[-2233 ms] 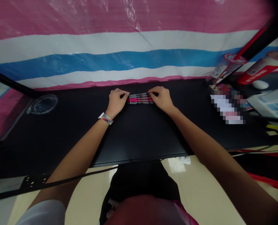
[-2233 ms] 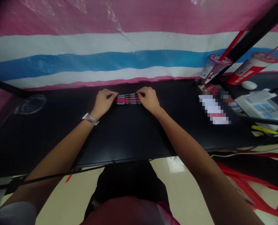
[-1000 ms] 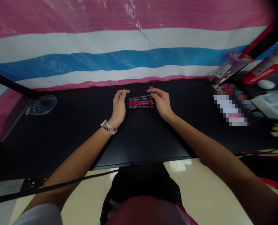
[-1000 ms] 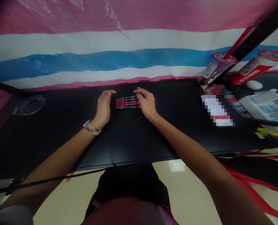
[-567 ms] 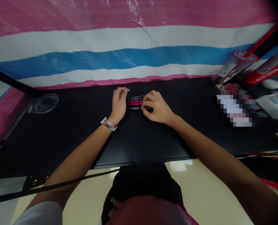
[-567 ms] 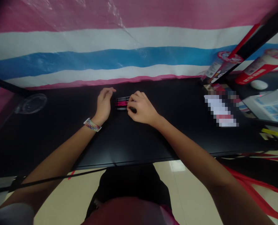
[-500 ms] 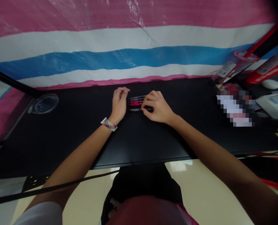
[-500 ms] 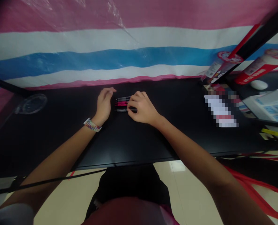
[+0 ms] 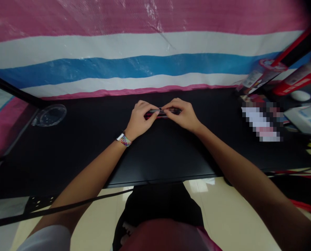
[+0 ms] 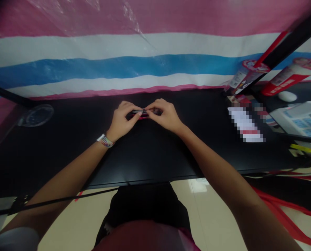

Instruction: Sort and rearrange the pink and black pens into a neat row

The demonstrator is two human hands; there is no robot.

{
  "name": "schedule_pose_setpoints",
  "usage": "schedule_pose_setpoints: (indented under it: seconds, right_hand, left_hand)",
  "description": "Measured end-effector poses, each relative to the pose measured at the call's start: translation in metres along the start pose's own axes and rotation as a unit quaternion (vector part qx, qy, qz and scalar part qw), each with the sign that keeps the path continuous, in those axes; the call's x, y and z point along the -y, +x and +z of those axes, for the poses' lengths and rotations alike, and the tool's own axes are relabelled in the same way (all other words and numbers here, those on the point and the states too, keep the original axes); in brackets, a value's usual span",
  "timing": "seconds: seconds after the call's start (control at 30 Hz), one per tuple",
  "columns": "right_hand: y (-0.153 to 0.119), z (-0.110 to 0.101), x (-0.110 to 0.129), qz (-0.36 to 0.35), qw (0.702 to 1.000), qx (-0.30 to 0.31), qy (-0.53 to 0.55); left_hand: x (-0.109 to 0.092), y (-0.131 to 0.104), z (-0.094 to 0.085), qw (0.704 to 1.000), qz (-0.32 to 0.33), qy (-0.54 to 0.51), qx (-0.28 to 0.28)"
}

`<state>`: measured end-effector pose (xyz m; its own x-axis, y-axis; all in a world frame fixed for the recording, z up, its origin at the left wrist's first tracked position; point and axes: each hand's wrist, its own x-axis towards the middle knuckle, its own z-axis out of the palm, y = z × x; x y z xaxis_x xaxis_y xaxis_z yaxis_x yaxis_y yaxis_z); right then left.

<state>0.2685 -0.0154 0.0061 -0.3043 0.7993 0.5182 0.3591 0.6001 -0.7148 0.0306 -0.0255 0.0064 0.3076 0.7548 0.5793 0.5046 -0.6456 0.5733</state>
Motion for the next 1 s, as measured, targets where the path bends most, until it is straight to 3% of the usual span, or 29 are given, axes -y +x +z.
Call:
schedule_pose_setpoints:
  seconds: [0.13,0.23,0.33,0.43,0.67,1.0]
  right_hand:
    - [0.005,-0.007,-0.008,0.102,0.987,-0.038,0.118]
    - [0.007,-0.010,-0.015,0.188,0.955,-0.049,0.224]
    - [0.009,-0.011,-0.016,0.230,0.925,-0.058,0.296]
    - [0.010,-0.010,-0.017,0.229,0.916,-0.065,0.323]
    - [0.008,-0.005,-0.023,0.176,0.931,-0.060,0.314]
    - [0.009,-0.007,-0.024,0.188,0.921,-0.080,0.331]
  left_hand:
    - [0.003,0.001,0.002,0.999,-0.009,0.001,-0.033]
    - [0.006,0.002,0.002,0.998,-0.010,0.004,-0.065]
    - [0.009,0.002,0.001,0.997,-0.007,-0.002,-0.082]
    - [0.012,0.002,0.000,0.996,-0.009,-0.008,-0.084]
    - [0.021,0.002,0.001,0.995,-0.064,-0.052,-0.052]
    - [0.029,0.008,-0.001,0.977,-0.116,-0.167,-0.058]
